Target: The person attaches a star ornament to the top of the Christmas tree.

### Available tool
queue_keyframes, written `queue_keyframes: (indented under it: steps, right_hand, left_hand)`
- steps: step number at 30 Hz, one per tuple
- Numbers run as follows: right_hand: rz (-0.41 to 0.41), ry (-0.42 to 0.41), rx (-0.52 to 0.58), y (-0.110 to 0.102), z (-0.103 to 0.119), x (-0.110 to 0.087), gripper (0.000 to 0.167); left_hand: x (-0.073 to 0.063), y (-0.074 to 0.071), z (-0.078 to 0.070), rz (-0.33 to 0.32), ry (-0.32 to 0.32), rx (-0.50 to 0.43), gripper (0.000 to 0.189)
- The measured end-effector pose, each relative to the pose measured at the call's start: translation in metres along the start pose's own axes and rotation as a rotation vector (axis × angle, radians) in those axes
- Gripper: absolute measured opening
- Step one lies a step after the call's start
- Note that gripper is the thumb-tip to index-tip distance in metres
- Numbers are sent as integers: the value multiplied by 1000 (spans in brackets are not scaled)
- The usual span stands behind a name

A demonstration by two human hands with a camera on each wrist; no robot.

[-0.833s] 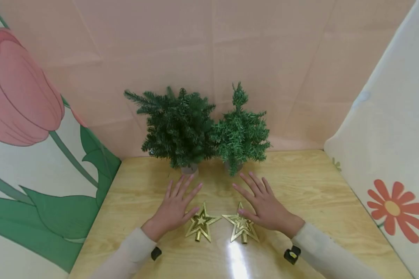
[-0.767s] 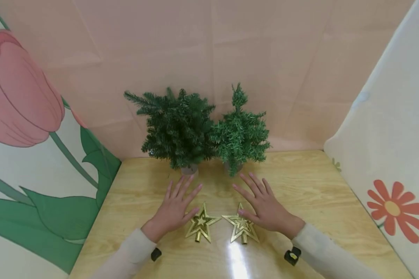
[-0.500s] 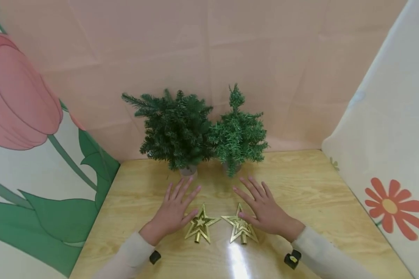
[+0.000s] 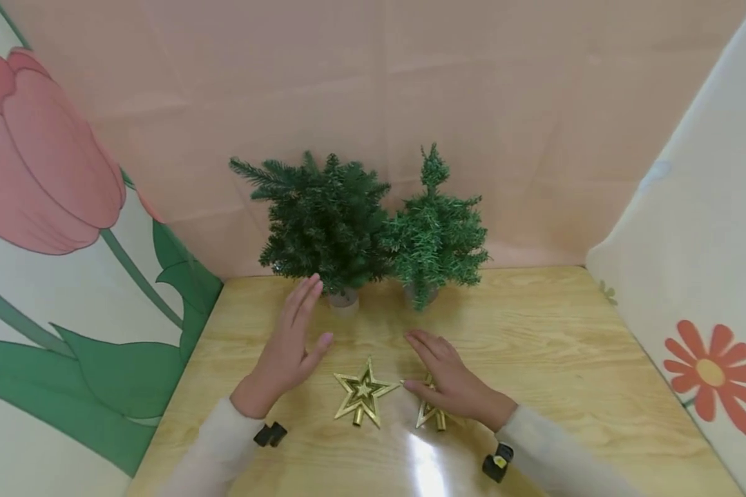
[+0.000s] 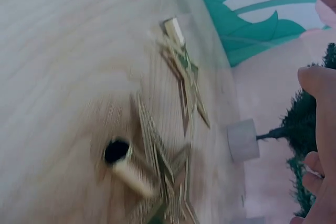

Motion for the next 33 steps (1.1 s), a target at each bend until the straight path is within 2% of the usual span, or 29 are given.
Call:
queue_keyframes:
  steps: [4, 8, 10, 13, 17, 21, 25, 29, 33]
  right_hand:
    - [-25, 39, 49, 7, 2, 8, 79]
    - [-27, 112, 165, 11, 2, 15, 75]
    - [-17, 142, 221, 14, 3, 19, 74]
    - [6, 177, 278, 22, 3, 24, 73]
    - [33, 205, 257, 37, 5, 29, 75]
    - [59, 249, 169, 53, 4, 31, 78]
    - [85, 257, 83, 68, 3, 32, 77]
    - [104, 246, 54, 76, 5, 31, 72]
    - [111, 260, 43, 80, 6, 29, 76]
  left_hand:
    - [12, -26, 11, -122, -3, -11, 73]
    - [27, -48, 27, -225, -18, -38, 74]
    - [33, -55, 37, -259, -49, -56, 75]
    - [40, -61, 54, -277, -130, -82, 77]
    - [45, -60, 70, -275, -217, -88, 79]
    - [47, -55, 82, -262, -272, -82, 79]
    - [47, -46, 95, -227, -328, -92, 81]
    - [45, -39, 104, -210, -347, -87, 83]
    - [44, -35, 109, -215, -345, -98, 82]
Point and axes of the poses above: each hand's wrist, its own x-axis towards the middle knuckle, its own y-axis out of the palm, z = x × y, the point moved 9 cm from there along x, towards the middle knuckle, and after that the axes turned 5 degrees about z, right-handed, at the moved point
